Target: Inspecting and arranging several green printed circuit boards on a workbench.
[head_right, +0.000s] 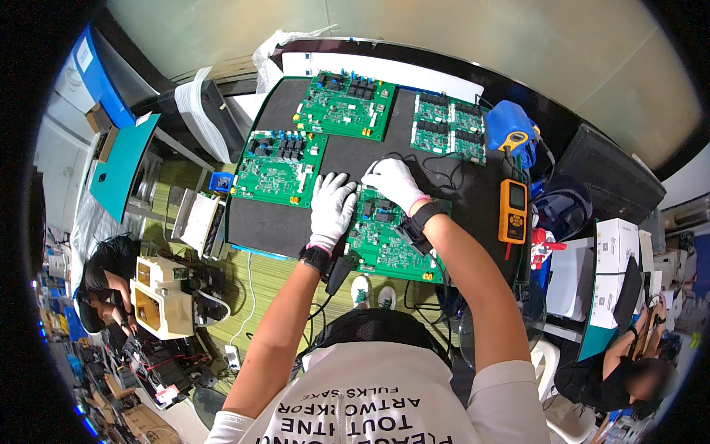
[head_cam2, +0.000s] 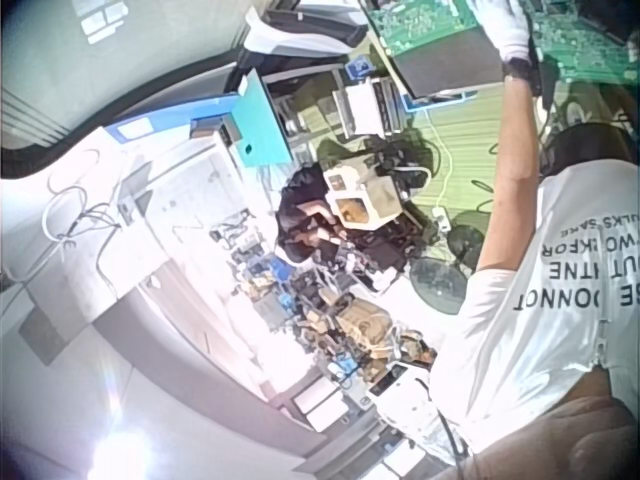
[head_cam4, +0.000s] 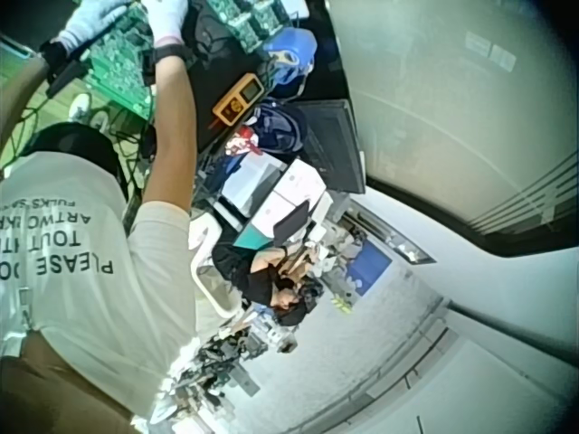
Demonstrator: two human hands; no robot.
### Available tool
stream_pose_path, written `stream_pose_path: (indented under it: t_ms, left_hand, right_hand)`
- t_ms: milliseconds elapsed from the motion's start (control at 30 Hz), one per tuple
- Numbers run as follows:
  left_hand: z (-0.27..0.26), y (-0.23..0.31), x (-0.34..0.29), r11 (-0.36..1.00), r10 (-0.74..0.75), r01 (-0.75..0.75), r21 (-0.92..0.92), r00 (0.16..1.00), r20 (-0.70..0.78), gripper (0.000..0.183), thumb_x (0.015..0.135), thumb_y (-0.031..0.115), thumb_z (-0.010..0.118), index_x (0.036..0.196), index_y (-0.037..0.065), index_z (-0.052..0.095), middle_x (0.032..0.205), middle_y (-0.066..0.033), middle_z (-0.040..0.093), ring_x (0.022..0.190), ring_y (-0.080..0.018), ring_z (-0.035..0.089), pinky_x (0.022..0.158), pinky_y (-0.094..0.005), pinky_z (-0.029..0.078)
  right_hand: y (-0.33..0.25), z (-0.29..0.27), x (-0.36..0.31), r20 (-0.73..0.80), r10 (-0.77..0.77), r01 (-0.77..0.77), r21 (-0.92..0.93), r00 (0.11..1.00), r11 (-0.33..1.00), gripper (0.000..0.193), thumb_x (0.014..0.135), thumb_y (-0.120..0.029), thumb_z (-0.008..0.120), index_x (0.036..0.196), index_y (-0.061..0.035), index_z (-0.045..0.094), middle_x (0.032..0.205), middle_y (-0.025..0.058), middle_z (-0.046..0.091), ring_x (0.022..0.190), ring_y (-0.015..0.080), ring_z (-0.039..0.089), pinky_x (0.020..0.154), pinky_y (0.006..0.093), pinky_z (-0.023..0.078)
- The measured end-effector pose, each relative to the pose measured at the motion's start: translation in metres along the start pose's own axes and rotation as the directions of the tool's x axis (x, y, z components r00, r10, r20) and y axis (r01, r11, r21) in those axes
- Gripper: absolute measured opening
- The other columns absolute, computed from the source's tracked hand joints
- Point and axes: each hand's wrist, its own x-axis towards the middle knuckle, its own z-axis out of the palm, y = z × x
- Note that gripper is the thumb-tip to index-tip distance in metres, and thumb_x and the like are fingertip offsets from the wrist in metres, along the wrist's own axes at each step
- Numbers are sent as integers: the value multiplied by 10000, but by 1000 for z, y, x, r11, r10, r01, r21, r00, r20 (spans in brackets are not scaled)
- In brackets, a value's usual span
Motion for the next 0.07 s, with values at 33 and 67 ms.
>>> stream_pose_path:
  t_ms: [33,67]
  left_hand:
    - [0,0,0,1000,-2,2,1,1000,2,252,816,222,614,1027,93,666,1171,-130,591,1156,-343,485,1069,-477,258]
    - [0,0,0,1000,-4,4,4,1000,7,256,815,223,617,1031,94,666,1174,-132,589,1159,-346,482,1070,-476,257]
  right_hand:
    - [1,0,0,-7,-30,30,-22,1000,999,251,753,-294,607,751,-63,706,758,151,659,745,313,628,697,390,475]
    - [0,0,1,14,5,-4,-46,1000,999,261,748,-303,617,767,-61,710,765,154,660,755,297,634,703,388,475]
